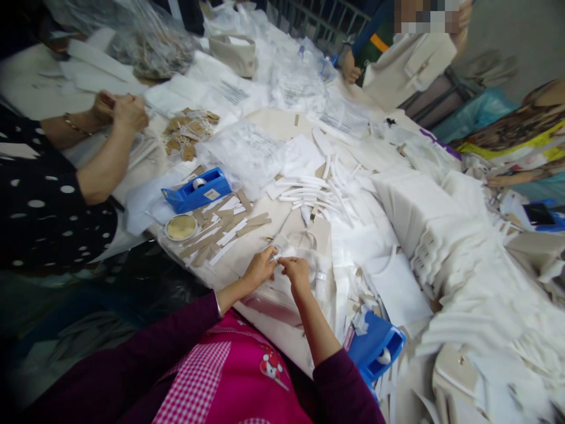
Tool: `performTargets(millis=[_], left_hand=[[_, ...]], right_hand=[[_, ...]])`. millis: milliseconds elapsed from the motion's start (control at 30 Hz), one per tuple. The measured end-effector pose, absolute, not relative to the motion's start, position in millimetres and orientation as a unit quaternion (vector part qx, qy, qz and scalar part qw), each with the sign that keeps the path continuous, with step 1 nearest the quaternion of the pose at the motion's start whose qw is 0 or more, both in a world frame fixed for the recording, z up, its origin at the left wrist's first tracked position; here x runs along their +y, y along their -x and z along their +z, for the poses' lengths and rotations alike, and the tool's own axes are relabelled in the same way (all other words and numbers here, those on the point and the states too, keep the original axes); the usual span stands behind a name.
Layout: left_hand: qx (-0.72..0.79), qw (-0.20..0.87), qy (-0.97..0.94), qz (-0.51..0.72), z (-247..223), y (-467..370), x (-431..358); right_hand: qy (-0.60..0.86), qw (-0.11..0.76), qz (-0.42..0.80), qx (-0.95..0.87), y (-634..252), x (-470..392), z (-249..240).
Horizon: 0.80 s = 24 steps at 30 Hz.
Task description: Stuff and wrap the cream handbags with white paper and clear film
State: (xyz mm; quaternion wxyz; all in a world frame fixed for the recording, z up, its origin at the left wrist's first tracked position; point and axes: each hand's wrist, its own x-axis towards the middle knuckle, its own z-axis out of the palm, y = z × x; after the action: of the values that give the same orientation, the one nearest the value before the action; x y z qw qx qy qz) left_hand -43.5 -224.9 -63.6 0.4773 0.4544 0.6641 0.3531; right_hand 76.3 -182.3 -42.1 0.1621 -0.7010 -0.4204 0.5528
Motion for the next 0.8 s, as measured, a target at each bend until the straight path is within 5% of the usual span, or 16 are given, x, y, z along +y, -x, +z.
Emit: performTargets(millis=[233,800], left_hand=[[0.665,0.504,-0.423,0.354,-69.0,43.5,-222.5],[0.560,0.651,-0.275,0.432,-66.0,49.5,-221.1]], right_hand=[[0.676,0.110,0.595,-0.421,-100.9,-181.2,-34.2],[0.685,0.252,0.548,-0.407,-80.0,-171.1,-92.4]])
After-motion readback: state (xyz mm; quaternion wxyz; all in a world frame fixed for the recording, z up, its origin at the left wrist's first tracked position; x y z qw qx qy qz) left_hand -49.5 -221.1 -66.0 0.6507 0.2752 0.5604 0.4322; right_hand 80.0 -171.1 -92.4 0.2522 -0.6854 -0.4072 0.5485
